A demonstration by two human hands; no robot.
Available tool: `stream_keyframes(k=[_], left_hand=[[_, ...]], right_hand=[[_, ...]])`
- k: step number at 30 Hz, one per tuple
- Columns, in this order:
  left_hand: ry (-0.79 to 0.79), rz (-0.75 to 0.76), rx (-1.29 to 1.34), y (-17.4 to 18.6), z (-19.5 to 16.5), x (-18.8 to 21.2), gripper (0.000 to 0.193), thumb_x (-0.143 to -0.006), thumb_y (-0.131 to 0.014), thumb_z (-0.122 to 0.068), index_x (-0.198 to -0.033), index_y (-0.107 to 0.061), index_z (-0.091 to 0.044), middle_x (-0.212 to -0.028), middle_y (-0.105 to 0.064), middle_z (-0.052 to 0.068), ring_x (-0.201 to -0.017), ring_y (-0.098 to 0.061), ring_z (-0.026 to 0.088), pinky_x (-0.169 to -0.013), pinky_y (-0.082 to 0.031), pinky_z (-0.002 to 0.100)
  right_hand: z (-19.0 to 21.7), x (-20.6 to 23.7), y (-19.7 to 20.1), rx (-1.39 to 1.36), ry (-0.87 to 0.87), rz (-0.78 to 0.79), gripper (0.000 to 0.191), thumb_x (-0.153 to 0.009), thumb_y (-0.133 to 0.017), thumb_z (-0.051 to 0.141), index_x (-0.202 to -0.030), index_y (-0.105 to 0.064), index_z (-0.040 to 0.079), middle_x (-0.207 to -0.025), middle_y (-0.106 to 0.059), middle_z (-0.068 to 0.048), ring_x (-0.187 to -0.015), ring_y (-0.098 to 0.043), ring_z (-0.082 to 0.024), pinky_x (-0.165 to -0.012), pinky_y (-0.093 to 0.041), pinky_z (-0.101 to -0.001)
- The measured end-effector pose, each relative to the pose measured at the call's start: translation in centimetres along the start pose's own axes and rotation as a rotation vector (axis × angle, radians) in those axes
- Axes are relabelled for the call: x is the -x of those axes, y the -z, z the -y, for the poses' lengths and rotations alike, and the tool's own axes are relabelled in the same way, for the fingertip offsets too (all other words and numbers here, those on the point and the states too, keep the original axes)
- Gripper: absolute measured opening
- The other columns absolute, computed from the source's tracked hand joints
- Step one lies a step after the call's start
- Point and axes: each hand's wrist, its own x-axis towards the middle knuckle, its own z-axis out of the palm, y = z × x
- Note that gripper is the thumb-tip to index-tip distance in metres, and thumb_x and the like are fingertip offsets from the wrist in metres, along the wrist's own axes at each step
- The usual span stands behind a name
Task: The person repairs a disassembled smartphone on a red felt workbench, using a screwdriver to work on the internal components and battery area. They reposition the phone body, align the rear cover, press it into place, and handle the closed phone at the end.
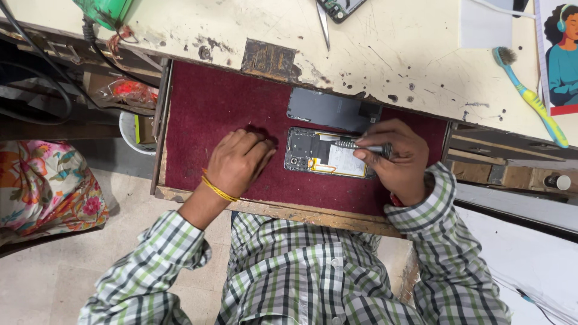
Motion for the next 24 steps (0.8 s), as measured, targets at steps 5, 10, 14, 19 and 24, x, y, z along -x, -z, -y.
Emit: stream_keyframes(k=[5, 10, 14, 19, 24], left_hand=[[0.027, 0.042, 0.188, -1.2, -1.0, -0.6, 0.078, -0.083, -0.081, -0.045, -0.144, -0.056, -0.002, -0.140, -0.059, 0.017, -0.129, -0.053, 0.036, -0.107, -0.042, 0.049], [0.032, 0.108, 0.167, -1.4, -1.4, -1.1, 0.089, -0.080, -0.081, -0.049, -0.149, -0.049, -0.003, -0.145, -0.057, 0.015, -0.136, -0.048, 0.035, -0.112, -0.037, 0.051], [0.020, 0.113, 0.150, -1.6, -1.5, -1.1, 0.089, -0.081, -0.079, -0.051, -0.150, -0.048, -0.004, -0.147, -0.056, 0.013, -0.136, -0.048, 0.034, -0.111, -0.038, 0.050], [0.004, 0.118, 0.117, -1.8, -1.6, -1.2, 0.090, -0.081, -0.079, -0.053, -0.150, -0.047, -0.005, -0.147, -0.055, 0.012, -0.136, -0.047, 0.033, -0.110, -0.037, 0.050], [-0.004, 0.114, 0.116, -1.8, -1.6, -1.3, 0.089, -0.082, -0.077, -0.053, -0.151, -0.048, -0.005, -0.148, -0.055, 0.012, -0.136, -0.047, 0.033, -0.110, -0.038, 0.049]], right_hand=[[0.8, -1.9, -2.7, -0.251, -0.055, 0.053, 0.035, -0.103, -0.074, 0.006, -0.131, -0.054, -0.001, -0.111, -0.075, -0.013, -0.106, -0.075, -0.018, -0.094, -0.064, -0.0298], [1.0, -3.2, -5.2, -0.051, 0.073, 0.126, 0.042, -0.106, -0.068, 0.004, -0.143, -0.047, 0.000, -0.110, -0.075, -0.014, -0.112, -0.076, -0.023, -0.095, -0.065, -0.0344], [0.8, -3.4, -6.0, -0.085, 0.071, 0.171, 0.039, -0.106, -0.066, 0.003, -0.141, -0.050, 0.000, -0.115, -0.072, -0.016, -0.114, -0.075, -0.025, -0.095, -0.067, -0.0350], [0.4, -3.5, -6.3, -0.044, 0.122, 0.185, 0.037, -0.106, -0.066, 0.003, -0.140, -0.051, 0.001, -0.116, -0.072, -0.017, -0.114, -0.075, -0.025, -0.094, -0.068, -0.0350], [0.3, -3.4, -6.1, -0.031, 0.158, 0.171, 0.037, -0.106, -0.066, 0.003, -0.140, -0.051, 0.001, -0.116, -0.070, -0.018, -0.114, -0.075, -0.026, -0.095, -0.068, -0.0353]])
